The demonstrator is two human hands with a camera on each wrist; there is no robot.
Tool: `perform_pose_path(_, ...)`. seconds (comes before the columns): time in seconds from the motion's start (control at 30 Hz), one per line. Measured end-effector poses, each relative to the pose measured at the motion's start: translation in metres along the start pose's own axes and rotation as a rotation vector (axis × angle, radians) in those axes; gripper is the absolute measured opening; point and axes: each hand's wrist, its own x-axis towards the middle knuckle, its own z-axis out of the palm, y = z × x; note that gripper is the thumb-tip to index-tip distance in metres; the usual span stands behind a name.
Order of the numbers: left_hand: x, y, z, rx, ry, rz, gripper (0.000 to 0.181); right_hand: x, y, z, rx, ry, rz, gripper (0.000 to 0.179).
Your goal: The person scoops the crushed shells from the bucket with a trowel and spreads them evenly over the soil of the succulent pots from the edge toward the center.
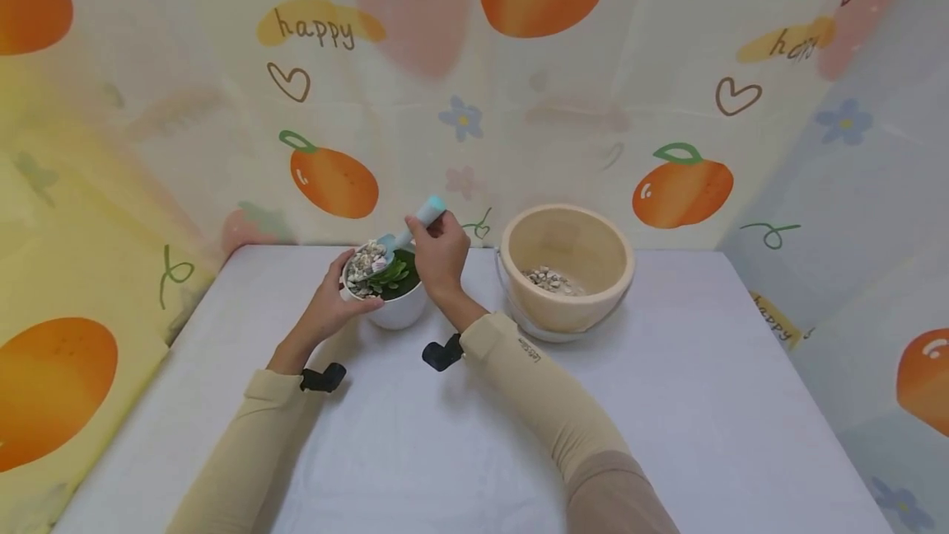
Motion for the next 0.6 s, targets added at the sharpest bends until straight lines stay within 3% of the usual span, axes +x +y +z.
perform_pose_path(0.17,0.000,0.004,-0.007,0.039,-0.034,0.027,0.111,0.002,0.001,-0.002,0.025,0.013,0.021,0.021)
perform_pose_path(0.43,0.009,0.005,-0.016,0.048,-0.154,0.062,0.112,0.005,0.000,-0.001,0.014,0.012,-0.004,0.021)
perform_pose_path(0.6,0.015,0.003,-0.013,0.033,-0.148,0.053,0.113,0.011,0.000,-0.005,0.048,0.015,0.023,0.021)
